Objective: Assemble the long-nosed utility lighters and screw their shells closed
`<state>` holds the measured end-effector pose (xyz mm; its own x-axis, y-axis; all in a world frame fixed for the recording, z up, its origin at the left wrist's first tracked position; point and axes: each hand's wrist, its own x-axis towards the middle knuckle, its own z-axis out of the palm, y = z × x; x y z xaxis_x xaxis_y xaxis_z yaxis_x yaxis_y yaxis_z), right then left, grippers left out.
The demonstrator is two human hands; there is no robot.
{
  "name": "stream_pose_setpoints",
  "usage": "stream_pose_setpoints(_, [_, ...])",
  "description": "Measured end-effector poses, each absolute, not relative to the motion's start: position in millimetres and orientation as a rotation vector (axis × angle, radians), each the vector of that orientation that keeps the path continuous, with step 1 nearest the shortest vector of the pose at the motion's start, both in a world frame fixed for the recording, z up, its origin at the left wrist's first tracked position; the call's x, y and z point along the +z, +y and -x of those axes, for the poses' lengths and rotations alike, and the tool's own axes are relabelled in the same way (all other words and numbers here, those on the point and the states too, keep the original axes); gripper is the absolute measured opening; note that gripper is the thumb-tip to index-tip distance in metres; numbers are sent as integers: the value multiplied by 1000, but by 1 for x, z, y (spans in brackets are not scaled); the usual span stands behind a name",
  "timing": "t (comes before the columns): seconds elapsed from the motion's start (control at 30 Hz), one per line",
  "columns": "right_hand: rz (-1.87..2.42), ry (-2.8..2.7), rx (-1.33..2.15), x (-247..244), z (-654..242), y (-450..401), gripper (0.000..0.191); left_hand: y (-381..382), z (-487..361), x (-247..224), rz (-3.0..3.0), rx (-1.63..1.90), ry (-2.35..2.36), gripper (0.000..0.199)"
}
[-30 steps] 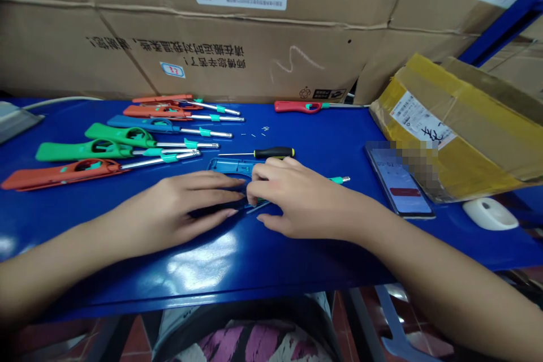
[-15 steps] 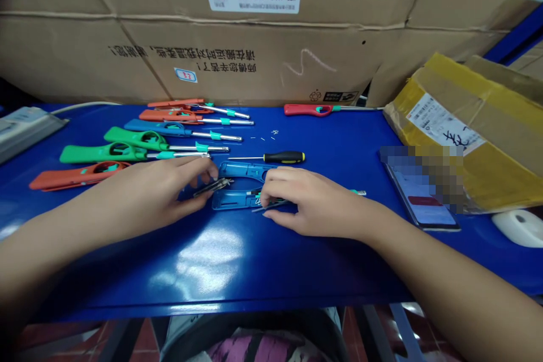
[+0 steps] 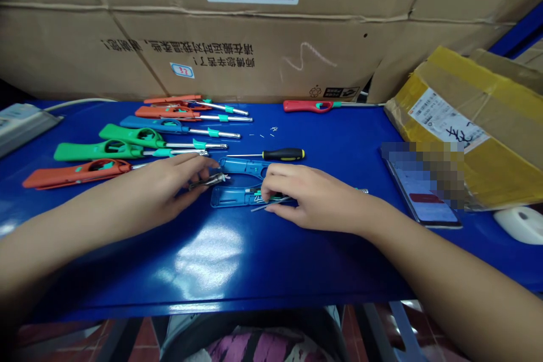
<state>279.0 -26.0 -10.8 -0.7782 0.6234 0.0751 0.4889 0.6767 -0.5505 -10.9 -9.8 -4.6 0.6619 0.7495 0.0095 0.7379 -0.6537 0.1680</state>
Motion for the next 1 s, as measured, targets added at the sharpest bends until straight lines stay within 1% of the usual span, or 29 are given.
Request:
stream_pose_setpoints(0.1, [897, -2664, 667, -12, -279, -26, 7, -15, 4, -3, -2720, 243, 1137, 29])
stream_pose_setpoints(0.2, [888, -2694, 600, -13, -279, -27, 9, -22, -6, -4, -2634, 355, 1014, 28])
stream_pose_setpoints(0.3, [874, -2702, 582, -13, -279, -27, 9, -25, -13, -9, -2552, 396, 985, 26])
stream_pose_setpoints(0.43, [845, -2632, 632, -13, -278, -26, 11, -26, -15, -16, -2525, 424, 961, 26])
stream_pose_setpoints(0.77, [886, -2561, 679, -17, -275, -28, 6, -36, -21, -18, -2485, 451, 928, 31])
stream_pose_setpoints(0.93, [939, -2487, 788, -16, -271, -29, 8, -36, -20, -10, -2507, 574, 960, 20])
stream_pose_setpoints(1.0, [968, -2438, 839, -16, -270, -29, 8, -36, -19, -7, -2530, 595, 966, 20])
